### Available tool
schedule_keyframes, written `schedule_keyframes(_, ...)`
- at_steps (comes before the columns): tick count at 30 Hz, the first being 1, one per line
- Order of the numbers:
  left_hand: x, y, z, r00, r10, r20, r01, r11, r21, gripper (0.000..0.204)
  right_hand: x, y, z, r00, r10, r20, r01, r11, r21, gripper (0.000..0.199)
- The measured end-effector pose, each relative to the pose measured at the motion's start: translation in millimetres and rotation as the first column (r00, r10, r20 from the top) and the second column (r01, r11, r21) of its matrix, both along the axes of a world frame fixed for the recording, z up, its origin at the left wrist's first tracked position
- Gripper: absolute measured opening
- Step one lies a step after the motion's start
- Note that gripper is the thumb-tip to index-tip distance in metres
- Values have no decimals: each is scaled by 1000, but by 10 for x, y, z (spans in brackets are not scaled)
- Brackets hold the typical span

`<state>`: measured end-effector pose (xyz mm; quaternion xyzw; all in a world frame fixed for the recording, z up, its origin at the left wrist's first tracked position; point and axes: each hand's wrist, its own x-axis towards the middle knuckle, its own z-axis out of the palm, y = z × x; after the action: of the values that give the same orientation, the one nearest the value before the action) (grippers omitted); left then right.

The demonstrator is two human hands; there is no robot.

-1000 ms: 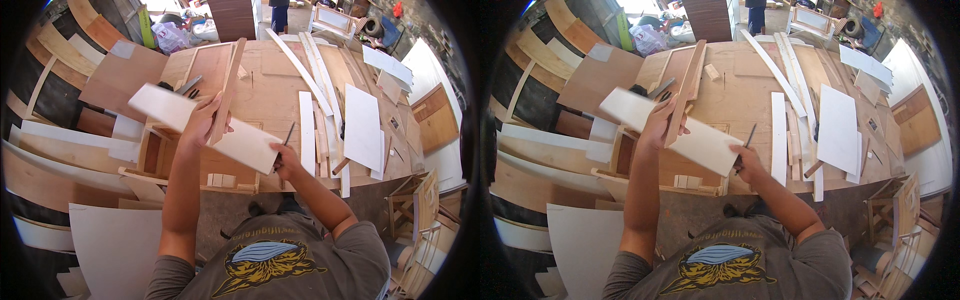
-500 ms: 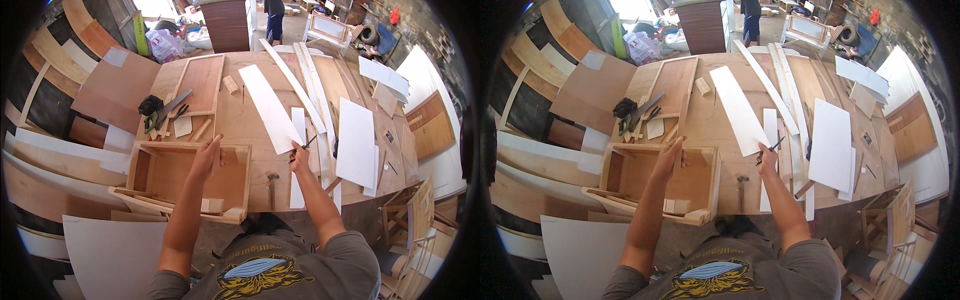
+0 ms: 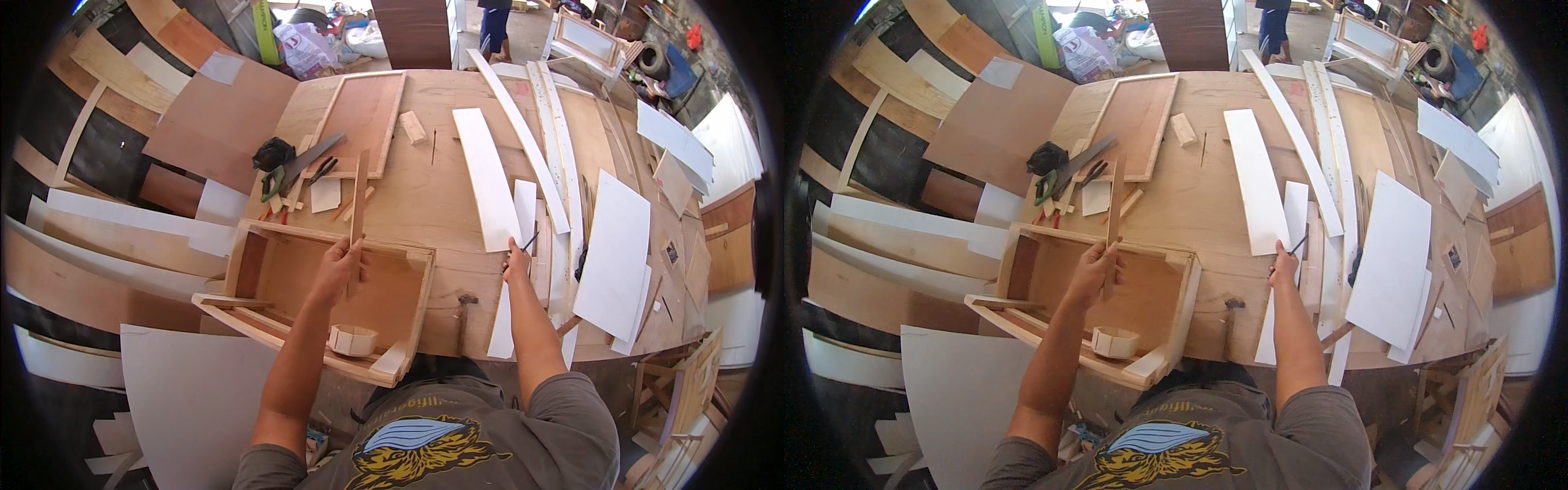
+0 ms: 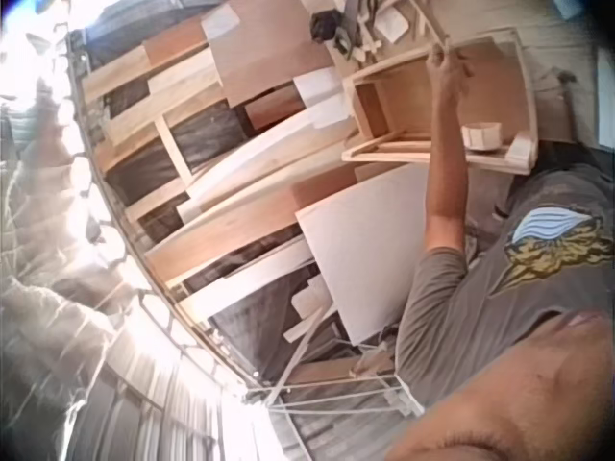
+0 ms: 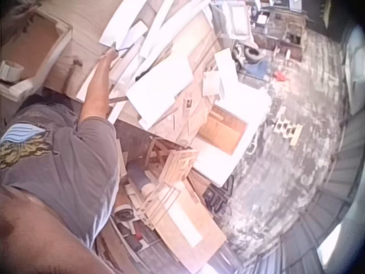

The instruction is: The person selects wooden pieces from a pile on the floor, marks them with a pencil, cuts a piece using a hand saw, and fits the pieces together to construct a rectangular frame or drawer-like structure on a workbench.

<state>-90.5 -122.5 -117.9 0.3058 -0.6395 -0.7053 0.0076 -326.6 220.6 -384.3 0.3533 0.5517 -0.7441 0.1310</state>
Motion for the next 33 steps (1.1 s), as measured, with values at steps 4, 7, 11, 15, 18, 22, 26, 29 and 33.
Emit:
schedule_keyframes(4,74,-19,77,999,-32,-16,33,999,9,33,-28,-43,-108,991,99,94,-124,941,313,52)
schedule_keyframes(7,145,-64,118,998,-47,-39,48,998,30,33,51,-77,-127,980,182,74,-196,890,411,58)
schedule_keyframes(11,205,-138,250,992,-112,-50,116,990,75,34,223,25,-223,957,288,36,-248,746,618,53)
schedule_keyframes(15,316,-264,267,980,-180,-88,186,980,71,31,583,17,-333,887,457,71,-410,706,577,41)
schedule_keyframes(18,529,-425,279,976,-190,-104,197,979,61,29,1148,-361,34,846,530,58,-468,688,554,32)
schedule_keyframes(22,711,-499,472,971,-188,-147,209,968,140,28,1452,-303,-89,841,542,6,-378,579,723,28)
schedule_keyframes(26,1132,-778,658,972,-144,-185,173,973,154,29,1596,-464,244,860,492,-135,-270,663,698,27)
schedule_keyframes(29,1558,-1065,727,984,-25,-179,24,1000,-8,29,1976,-772,1228,863,492,-111,-394,795,462,30)
schedule_keyframes(33,2180,-1590,762,968,201,-152,-239,923,-301,27,2333,-987,1756,855,504,-122,-414,806,423,38)
